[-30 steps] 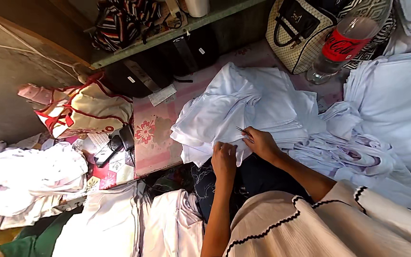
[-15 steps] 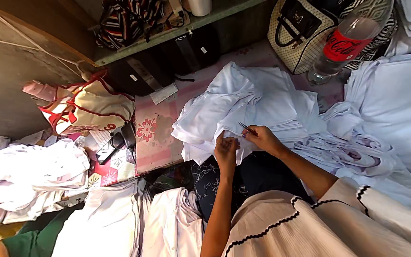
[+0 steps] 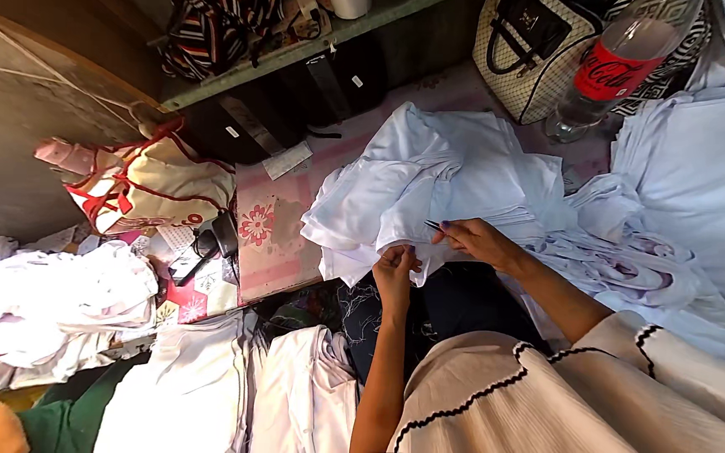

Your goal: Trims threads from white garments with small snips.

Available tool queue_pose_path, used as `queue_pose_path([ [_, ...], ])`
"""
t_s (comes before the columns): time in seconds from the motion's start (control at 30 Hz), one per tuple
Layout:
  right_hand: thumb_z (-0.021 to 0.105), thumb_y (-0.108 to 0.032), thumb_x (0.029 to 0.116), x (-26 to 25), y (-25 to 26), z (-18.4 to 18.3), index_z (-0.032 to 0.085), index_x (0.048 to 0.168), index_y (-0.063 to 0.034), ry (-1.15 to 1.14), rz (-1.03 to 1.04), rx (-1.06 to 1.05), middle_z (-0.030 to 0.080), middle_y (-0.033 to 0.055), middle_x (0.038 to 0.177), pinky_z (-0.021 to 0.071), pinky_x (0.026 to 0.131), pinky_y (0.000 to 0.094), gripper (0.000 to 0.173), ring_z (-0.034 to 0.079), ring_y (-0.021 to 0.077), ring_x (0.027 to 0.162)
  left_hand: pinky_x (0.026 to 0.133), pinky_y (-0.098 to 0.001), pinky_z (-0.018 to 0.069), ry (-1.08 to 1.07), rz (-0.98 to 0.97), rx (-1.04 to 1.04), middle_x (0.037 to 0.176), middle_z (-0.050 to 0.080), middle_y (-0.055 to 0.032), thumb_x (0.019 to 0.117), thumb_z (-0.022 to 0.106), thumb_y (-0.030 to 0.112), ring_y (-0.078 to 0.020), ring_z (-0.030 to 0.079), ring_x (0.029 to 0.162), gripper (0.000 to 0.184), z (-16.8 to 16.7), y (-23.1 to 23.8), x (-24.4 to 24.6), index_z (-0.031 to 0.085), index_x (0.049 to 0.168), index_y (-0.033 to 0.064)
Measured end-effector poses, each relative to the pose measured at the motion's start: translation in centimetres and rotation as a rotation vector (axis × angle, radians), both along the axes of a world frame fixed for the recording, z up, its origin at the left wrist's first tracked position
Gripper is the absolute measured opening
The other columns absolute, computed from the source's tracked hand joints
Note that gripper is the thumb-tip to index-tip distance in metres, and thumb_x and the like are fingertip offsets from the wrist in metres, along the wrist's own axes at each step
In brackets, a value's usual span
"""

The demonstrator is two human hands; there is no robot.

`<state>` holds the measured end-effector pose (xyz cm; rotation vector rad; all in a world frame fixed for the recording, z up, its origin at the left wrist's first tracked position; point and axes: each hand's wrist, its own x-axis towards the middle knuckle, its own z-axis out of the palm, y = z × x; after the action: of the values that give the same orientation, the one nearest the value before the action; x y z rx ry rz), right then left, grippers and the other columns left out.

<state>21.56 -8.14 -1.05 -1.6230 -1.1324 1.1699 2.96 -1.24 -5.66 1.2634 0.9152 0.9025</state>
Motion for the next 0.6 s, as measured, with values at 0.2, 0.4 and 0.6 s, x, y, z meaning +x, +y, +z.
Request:
queue_pose_path([
  [0.2,0.038,-0.036,0.1122,-0.5,-0.1,1.6,0.072,0.110,-0.0027,-0.335,0.222,-0.165,0.064,0.0112,0.086,0.0460,0.078,0.0470,0.047,0.057,0.0232,0.079,0.060,-0.0249,0.0601,-0.003,0.000,0.016,0.069,0.071,-0.0016,0.0959,0.061,-0.003,-0.0082,0.068,0.059,0.006,0.1,-0.6,-0.1,0.066,0.094,-0.0042],
  [0.4,0.038,-0.034,0.1126,-1.0,0.7,1.1,0.072,0.106,-0.0032,-0.350,0.178,-0.206,0.061,0.0093,0.081,0.0451,0.075,0.0459,0.047,0.055,0.0219,0.076,0.061,-0.0234,0.0601,0.041,-0.005,0.121,0.071,0.071,-0.0018,0.0948,0.063,-0.003,-0.0065,0.068,0.061,0.005,-0.4,-1.1,-0.2,0.067,0.094,-0.0058],
  [0.6,0.042,-0.031,0.1116,-1.5,1.2,0.2,0.073,0.103,-0.0037,-0.357,0.081,-0.177,0.063,0.0092,0.081,0.0456,0.075,0.0465,0.043,0.057,0.0222,0.076,0.061,-0.0227,0.0604,0.068,0.003,0.158,0.072,0.071,-0.0024,0.0941,0.065,-0.002,-0.0058,0.069,0.062,0.005,-0.5,-1.2,-0.2,0.068,0.095,-0.0058],
])
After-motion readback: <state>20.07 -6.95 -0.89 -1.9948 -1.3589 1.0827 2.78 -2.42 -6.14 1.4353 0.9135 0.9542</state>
